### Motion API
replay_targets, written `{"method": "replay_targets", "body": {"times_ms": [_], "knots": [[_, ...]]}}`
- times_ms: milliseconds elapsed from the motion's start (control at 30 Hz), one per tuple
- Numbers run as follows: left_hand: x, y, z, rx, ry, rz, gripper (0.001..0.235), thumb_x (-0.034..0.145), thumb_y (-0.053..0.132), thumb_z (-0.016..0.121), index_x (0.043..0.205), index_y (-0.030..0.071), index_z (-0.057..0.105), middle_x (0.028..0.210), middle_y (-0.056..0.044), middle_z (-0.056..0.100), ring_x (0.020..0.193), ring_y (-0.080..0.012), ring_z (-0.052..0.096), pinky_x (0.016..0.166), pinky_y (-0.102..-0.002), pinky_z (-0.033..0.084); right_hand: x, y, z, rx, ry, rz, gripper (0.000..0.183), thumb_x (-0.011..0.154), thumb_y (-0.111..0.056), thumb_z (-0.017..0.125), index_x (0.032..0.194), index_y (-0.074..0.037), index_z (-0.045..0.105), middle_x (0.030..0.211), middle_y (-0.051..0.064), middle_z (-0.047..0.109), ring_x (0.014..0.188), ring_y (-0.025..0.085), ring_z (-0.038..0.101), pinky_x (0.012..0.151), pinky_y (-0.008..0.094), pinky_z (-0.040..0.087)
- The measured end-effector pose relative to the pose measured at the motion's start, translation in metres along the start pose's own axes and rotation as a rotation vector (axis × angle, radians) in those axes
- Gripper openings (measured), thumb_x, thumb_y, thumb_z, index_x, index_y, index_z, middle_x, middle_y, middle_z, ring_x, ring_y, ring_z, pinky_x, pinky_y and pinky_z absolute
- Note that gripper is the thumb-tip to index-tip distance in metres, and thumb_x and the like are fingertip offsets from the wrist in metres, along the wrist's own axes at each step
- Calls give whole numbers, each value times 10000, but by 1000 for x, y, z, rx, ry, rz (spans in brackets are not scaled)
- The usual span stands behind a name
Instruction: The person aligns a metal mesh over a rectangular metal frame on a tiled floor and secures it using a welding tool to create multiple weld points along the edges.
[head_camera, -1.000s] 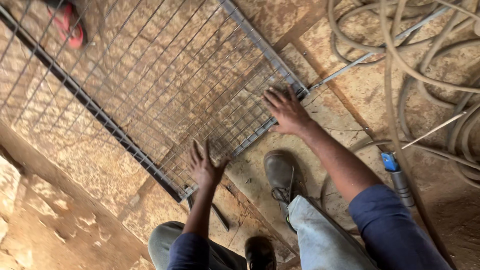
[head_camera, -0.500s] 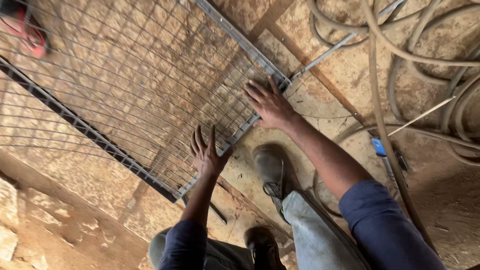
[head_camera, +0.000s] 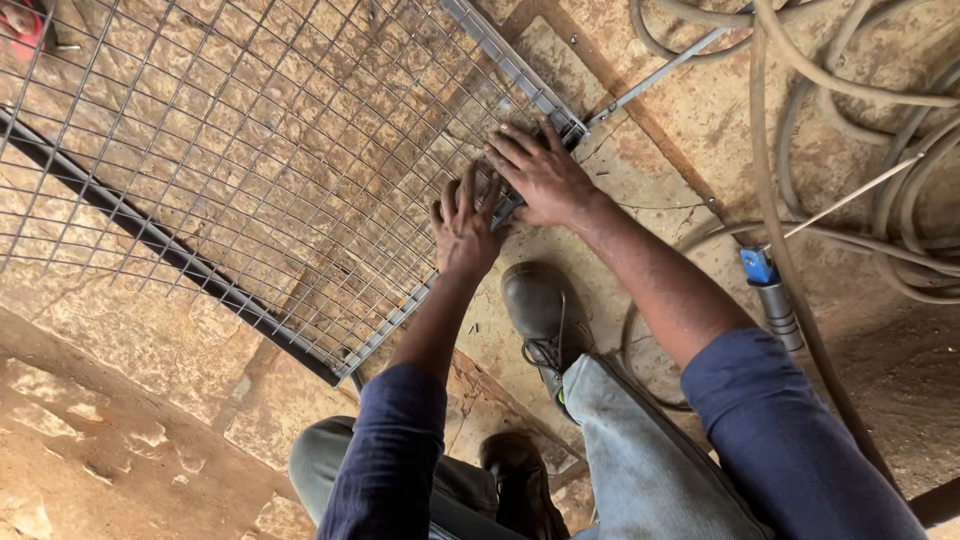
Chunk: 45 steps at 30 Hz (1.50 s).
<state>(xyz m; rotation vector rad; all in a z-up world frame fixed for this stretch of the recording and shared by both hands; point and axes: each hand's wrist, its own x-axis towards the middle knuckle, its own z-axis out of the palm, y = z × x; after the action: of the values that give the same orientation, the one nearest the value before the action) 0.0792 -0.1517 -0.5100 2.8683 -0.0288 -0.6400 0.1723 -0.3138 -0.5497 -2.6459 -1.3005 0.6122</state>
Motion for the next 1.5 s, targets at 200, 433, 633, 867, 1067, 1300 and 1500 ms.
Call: {"method": "replay_targets", "body": {"times_ms": [200, 433, 633, 867, 1067, 1300, 1500], "knots": [[10, 1, -17, -39, -125, -21, 775, 865, 486, 779, 1548, 354, 439, 1656, -92, 258, 1482, -408, 295, 1146, -662, 340, 1, -2, -5, 22, -24, 20, 1218, 660, -567, 903, 1598, -60, 312, 1712, 141, 191, 1580, 315, 169, 1234, 680, 39], [16, 3, -31, 22, -248, -44, 764, 868, 486, 768, 1542, 432, 412, 1660, -132, 208, 1460, -465, 243, 1137, -683, 309, -45, -11, -5, 229, 250, 54, 1148, 723, -488, 914, 1615, -54, 336, 1687, 226, 220, 1546, 377, 266, 1249, 625, 114], [16, 2, -33, -39, -227, -41, 802, 858, 497, 778, 1554, 468, 382, 1616, -140, 275, 1389, -433, 333, 1111, -629, 375, -232, -31, 73, 312, 846, 518, 655, 1000, -316, 771, 1504, 6, 506, 1515, 212, 564, 1512, 334, 446, 1224, 554, 412], [14, -3, -17, -90, -112, -37, 809, 812, 481, 815, 1523, 460, 429, 1579, -73, 330, 1339, -408, 386, 1038, -610, 434, -377, -11, 147, 169, 456, 1232, 916, 903, -339, 870, 1625, -26, 401, 1553, 310, 452, 1371, 556, 434, 1147, 684, 322], [27, -15, 50, -66, 45, -115, 375, 860, 393, 733, 1215, 316, 642, 1604, -94, 382, 1399, -395, 392, 1122, -495, 448, -367, 2, 141, 243, 415, 1187, 828, 937, -279, 810, 1618, -74, 386, 1540, 238, 482, 1371, 484, 462, 1163, 618, 351], [24, 2, 55, -280, -40, -224, 254, 944, 363, 551, 1046, 248, 753, 1626, -57, 289, 1498, -357, 285, 1167, -788, 196, -273, 34, 136, 247, 347, 998, 796, 944, -323, 776, 1603, -90, 394, 1415, 204, 506, 1239, 424, 491, 1049, 564, 387], [20, -3, 37, -211, 34, -191, 336, 961, 259, 485, 1233, 331, 668, 1603, -43, 274, 1453, -329, 309, 1110, -812, 237, -224, 37, 130, 314, 321, 995, 771, 951, -361, 746, 1590, -104, 401, 1308, 174, 526, 1125, 373, 516, 951, 517, 417]]}}
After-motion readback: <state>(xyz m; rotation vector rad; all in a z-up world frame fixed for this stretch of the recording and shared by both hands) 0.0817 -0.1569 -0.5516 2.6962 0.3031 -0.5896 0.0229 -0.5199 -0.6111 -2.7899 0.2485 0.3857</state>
